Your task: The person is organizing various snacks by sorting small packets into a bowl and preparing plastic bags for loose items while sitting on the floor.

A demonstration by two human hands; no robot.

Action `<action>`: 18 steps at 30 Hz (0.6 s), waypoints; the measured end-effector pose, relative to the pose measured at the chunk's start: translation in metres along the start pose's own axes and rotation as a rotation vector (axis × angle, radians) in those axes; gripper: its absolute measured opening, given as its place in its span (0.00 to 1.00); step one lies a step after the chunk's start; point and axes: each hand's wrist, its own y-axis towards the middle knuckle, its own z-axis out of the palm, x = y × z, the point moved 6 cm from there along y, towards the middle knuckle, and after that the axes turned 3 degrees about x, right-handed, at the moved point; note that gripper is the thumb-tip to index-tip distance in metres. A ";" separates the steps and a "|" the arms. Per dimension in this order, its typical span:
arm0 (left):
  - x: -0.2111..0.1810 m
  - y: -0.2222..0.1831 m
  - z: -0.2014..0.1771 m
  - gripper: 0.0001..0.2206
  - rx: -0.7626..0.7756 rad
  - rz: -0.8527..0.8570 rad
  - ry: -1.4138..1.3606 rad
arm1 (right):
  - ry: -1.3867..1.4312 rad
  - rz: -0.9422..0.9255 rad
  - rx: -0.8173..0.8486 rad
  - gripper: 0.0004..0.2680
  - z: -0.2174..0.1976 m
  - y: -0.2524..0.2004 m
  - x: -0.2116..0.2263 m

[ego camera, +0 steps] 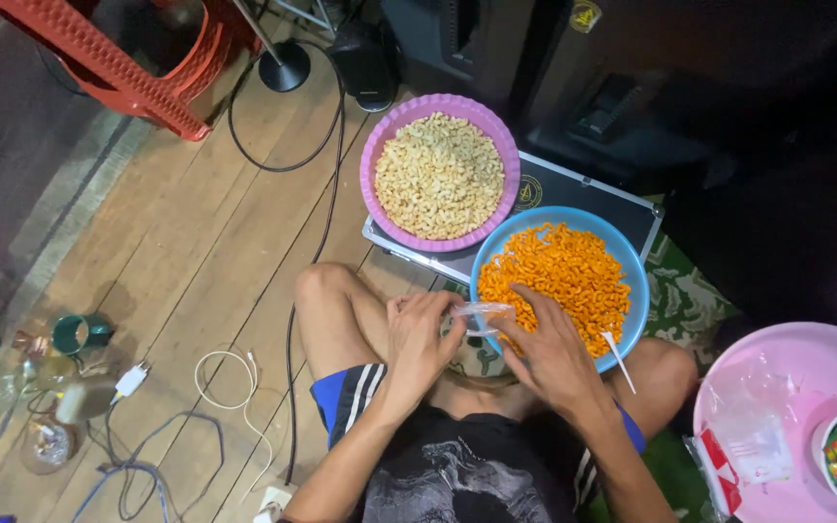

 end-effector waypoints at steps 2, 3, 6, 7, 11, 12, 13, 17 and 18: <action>0.004 0.002 -0.011 0.03 -0.002 -0.015 -0.063 | -0.130 -0.024 -0.023 0.04 0.012 0.007 0.003; 0.015 0.001 -0.008 0.03 -0.005 -0.021 -0.072 | -0.136 -0.027 -0.014 0.04 0.017 0.009 0.005; 0.040 -0.003 -0.010 0.06 0.009 -0.070 -0.081 | -0.124 0.008 0.029 0.04 0.027 0.016 0.010; 0.041 -0.003 -0.014 0.13 0.050 -0.094 -0.192 | -0.057 0.031 0.050 0.05 0.028 0.018 0.012; 0.047 -0.001 -0.033 0.31 0.198 -0.134 -0.609 | 0.269 0.115 0.072 0.05 0.021 0.027 0.014; 0.052 -0.001 -0.036 0.31 0.200 -0.125 -0.615 | 0.260 0.119 0.068 0.05 0.014 0.031 0.020; 0.055 -0.003 -0.034 0.36 0.279 -0.148 -0.715 | 0.337 0.152 0.063 0.04 0.007 0.036 0.025; 0.091 -0.015 0.006 0.46 0.493 -0.155 -1.042 | 0.516 0.135 0.064 0.06 0.005 0.045 0.019; 0.093 -0.014 0.005 0.46 0.500 -0.157 -1.046 | 0.515 0.143 0.065 0.06 0.005 0.047 0.022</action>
